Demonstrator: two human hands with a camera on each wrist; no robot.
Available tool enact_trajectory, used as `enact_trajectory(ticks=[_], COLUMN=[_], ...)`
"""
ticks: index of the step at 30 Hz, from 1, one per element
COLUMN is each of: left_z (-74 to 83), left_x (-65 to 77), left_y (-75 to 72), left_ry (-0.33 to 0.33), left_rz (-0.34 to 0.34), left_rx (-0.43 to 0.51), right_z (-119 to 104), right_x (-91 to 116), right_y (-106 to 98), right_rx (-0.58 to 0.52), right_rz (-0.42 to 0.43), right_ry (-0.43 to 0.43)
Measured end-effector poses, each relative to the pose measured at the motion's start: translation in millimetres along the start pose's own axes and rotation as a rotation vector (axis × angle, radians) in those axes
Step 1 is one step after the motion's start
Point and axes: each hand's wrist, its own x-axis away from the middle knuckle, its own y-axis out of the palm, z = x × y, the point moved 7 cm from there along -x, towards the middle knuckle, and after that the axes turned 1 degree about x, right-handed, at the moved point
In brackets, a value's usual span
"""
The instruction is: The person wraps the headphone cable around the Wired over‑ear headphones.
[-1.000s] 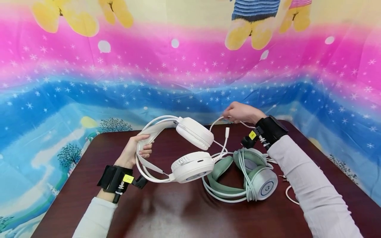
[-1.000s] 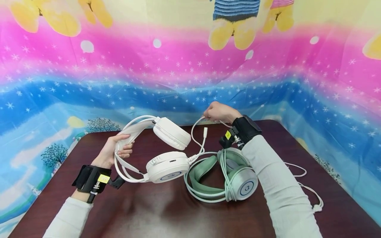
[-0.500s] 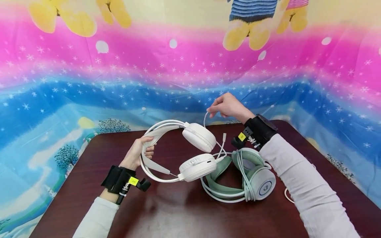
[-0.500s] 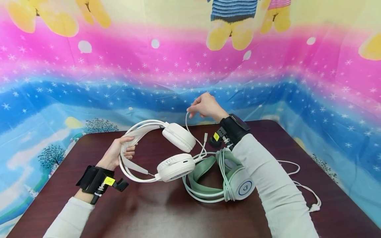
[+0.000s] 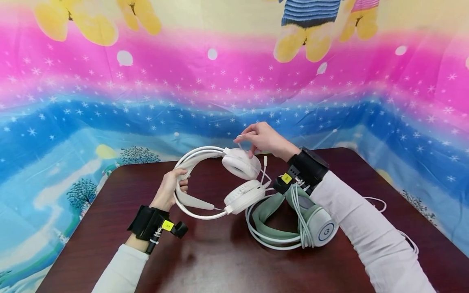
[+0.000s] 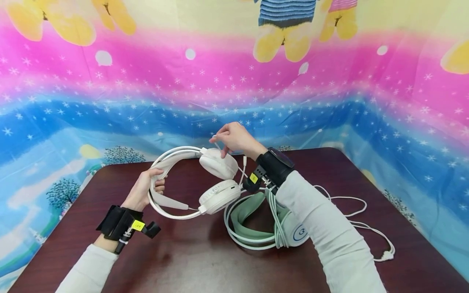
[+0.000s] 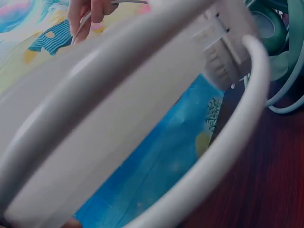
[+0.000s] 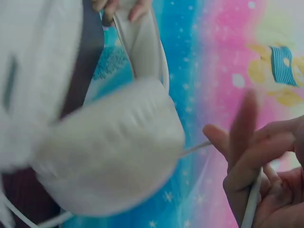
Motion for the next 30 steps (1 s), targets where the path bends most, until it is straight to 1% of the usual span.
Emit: enact_trajectory(ticks=[4,8,11,13,18,20,23,27,30], left_z=[0.6,-0.6,-2.3,-3.2,-3.2,-3.1,-3.9,-5.4,-5.3], left_x=[-0.1,0.1,0.8,1.4,3.1,3.9,4.4,3.9,2.8], left_y=[-2.6,-3.5,-4.5,-4.9,-5.9,-6.2,-6.7,-8.2,-10.4], left_ry=[0.028,0.037,0.042,0.050,0.082,0.088,0.088,0.090,0.104], left_rz=[0.086,0.147,0.194,0.220,0.271,0.290,0.311,0.345,0.380], left_rx=[0.036,0.053,0.051,0.048,0.031,0.028,0.031,0.049,0.079], right_z=[-1,-2,-4,-5,-12,-16,-21,-25,-23], right_x=[0,-1,-1,0,7,10,15,22,26], right_y=[10,19,25,31,52,60,71,83,87], right_rx=[-0.039,-0.048,-0.036,-0.029,0.015,0.054,0.136,0.222,0.229], right_rz=[0.008,0.025,0.042,0.032,-0.042,-0.058,-0.056,-0.021,-0.002], right_ry=[0.007,0.000,-0.031,-0.063,-0.156,-0.196,-0.263,-0.333,-0.342])
